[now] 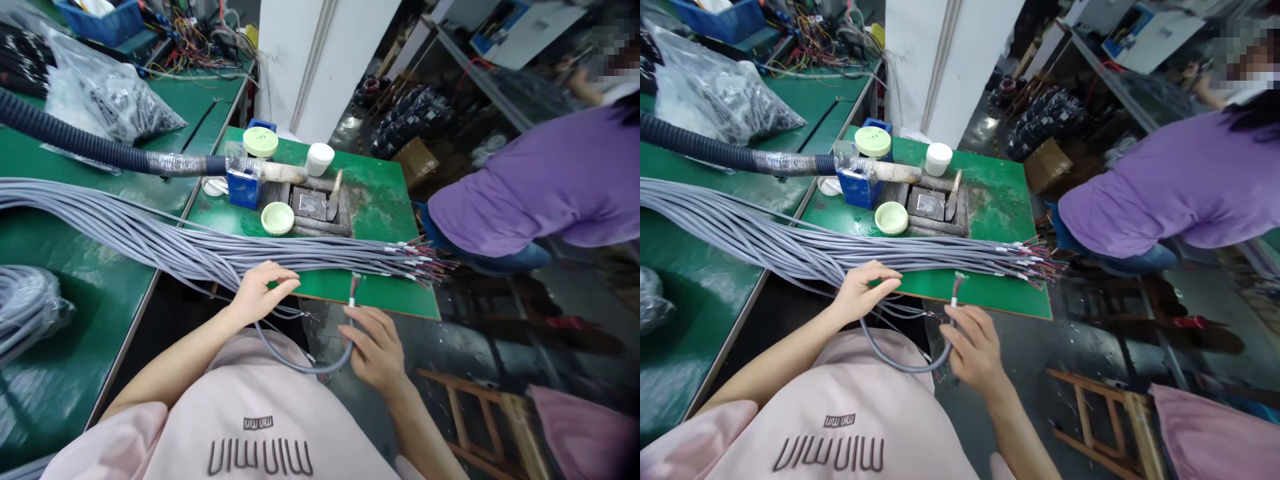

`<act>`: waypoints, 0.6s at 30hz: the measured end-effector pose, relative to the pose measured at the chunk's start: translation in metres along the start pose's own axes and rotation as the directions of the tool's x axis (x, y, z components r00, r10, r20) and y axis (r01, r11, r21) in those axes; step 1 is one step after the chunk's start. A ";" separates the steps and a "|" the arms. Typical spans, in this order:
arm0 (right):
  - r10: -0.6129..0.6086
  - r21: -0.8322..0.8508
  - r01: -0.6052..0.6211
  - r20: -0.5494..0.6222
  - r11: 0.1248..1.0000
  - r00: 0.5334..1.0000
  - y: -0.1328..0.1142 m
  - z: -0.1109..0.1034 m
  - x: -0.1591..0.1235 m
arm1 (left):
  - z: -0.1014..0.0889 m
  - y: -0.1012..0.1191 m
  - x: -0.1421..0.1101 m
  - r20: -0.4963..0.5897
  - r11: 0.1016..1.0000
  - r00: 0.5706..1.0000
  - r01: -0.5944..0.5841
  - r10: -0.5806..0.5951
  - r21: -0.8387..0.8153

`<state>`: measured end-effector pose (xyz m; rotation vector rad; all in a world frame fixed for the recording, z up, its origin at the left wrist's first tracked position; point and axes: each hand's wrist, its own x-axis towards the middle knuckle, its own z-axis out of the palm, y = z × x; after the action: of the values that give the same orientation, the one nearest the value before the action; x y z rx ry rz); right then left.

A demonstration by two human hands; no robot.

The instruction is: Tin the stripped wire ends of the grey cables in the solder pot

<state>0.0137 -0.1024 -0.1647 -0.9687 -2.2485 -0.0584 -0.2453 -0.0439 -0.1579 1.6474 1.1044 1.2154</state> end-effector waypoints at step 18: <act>0.306 0.498 -0.608 0.559 0.619 0.770 -0.027 0.063 0.002 | 0.029 -0.005 0.010 0.353 0.427 0.936 -0.314 -0.014 0.848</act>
<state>-0.0408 -0.1017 -0.2059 -1.1924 -2.0133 1.2306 -0.2169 -0.0356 -0.1667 2.6930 1.5441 0.3218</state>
